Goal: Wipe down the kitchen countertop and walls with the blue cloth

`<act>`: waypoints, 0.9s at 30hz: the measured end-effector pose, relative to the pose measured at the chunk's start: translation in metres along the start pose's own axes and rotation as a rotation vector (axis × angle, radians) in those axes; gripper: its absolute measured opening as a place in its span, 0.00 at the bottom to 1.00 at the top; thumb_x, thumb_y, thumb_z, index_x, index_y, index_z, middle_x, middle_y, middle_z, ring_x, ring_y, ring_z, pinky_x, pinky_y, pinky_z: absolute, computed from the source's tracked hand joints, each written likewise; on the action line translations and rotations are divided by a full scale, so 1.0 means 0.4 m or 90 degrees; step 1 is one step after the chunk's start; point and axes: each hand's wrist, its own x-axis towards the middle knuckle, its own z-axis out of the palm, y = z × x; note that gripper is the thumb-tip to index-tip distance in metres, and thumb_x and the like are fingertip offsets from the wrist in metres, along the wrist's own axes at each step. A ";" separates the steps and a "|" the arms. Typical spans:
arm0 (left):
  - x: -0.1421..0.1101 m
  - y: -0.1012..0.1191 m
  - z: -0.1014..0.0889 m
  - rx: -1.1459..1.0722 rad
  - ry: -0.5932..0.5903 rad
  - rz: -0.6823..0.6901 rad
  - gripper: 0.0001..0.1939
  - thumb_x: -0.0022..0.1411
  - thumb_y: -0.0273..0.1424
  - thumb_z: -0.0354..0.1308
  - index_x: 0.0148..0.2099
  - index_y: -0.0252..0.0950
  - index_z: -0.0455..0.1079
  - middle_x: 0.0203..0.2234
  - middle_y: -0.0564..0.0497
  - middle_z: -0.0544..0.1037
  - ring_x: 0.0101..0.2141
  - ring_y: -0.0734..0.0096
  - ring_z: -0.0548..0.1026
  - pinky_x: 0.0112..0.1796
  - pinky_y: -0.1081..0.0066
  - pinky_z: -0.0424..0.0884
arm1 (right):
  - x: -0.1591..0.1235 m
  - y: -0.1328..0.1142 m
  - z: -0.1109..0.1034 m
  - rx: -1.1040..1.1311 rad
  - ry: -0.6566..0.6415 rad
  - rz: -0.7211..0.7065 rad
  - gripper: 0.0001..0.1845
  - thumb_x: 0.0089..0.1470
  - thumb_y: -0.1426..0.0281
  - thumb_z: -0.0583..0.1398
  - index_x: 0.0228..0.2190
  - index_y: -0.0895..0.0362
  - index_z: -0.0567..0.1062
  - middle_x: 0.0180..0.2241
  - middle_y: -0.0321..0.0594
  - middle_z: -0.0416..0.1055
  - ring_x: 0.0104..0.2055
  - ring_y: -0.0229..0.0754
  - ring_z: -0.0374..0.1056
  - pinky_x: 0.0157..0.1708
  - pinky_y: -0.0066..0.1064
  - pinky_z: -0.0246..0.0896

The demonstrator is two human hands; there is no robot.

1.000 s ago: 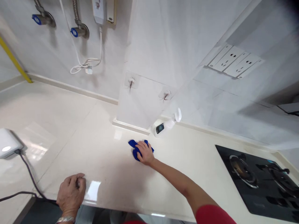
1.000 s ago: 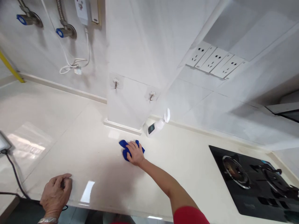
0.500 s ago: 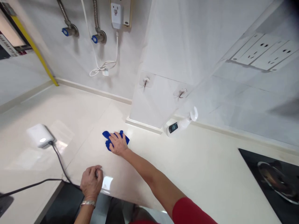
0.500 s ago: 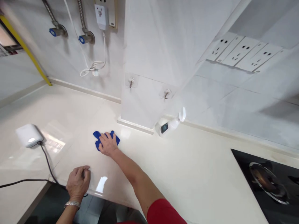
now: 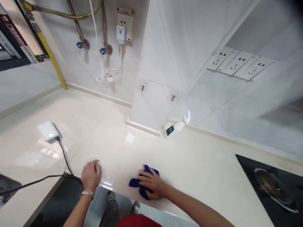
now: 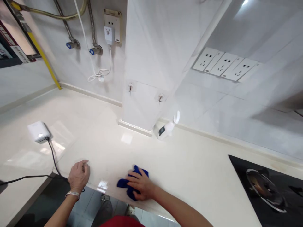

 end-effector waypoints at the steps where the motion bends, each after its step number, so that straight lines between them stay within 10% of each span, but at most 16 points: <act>1: 0.000 0.002 0.000 0.002 -0.001 -0.002 0.14 0.69 0.31 0.47 0.43 0.35 0.74 0.34 0.46 0.75 0.34 0.58 0.69 0.39 0.62 0.64 | -0.066 0.004 -0.012 -0.015 -0.020 0.027 0.32 0.54 0.67 0.55 0.61 0.54 0.65 0.65 0.46 0.64 0.72 0.54 0.51 0.67 0.61 0.43; 5: 0.000 0.005 0.000 -0.001 0.000 -0.013 0.14 0.68 0.31 0.47 0.43 0.36 0.74 0.34 0.47 0.75 0.35 0.58 0.69 0.39 0.62 0.64 | -0.238 -0.008 -0.021 -0.068 -0.028 0.115 0.38 0.52 0.70 0.55 0.65 0.51 0.60 0.67 0.45 0.60 0.73 0.54 0.47 0.67 0.62 0.44; 9: 0.003 0.004 -0.001 -0.014 -0.001 -0.014 0.14 0.69 0.31 0.47 0.42 0.35 0.74 0.33 0.47 0.75 0.34 0.59 0.69 0.39 0.62 0.64 | -0.214 -0.029 0.017 -0.103 0.014 0.201 0.38 0.50 0.70 0.55 0.63 0.50 0.62 0.68 0.44 0.60 0.72 0.57 0.50 0.65 0.65 0.46; 20: 0.006 0.004 -0.007 -0.051 -0.032 -0.030 0.12 0.67 0.31 0.49 0.40 0.37 0.75 0.33 0.47 0.76 0.34 0.60 0.70 0.38 0.63 0.66 | 0.231 0.178 -0.027 -0.146 0.189 0.394 0.22 0.60 0.65 0.53 0.54 0.54 0.73 0.58 0.48 0.71 0.62 0.54 0.61 0.60 0.52 0.49; 27: 0.004 -0.003 -0.008 -0.048 0.004 0.017 0.10 0.68 0.29 0.50 0.41 0.36 0.73 0.32 0.49 0.74 0.34 0.62 0.70 0.38 0.64 0.66 | 0.514 0.318 -0.093 -0.159 0.148 0.215 0.24 0.64 0.62 0.55 0.59 0.55 0.70 0.57 0.49 0.71 0.55 0.49 0.64 0.56 0.44 0.52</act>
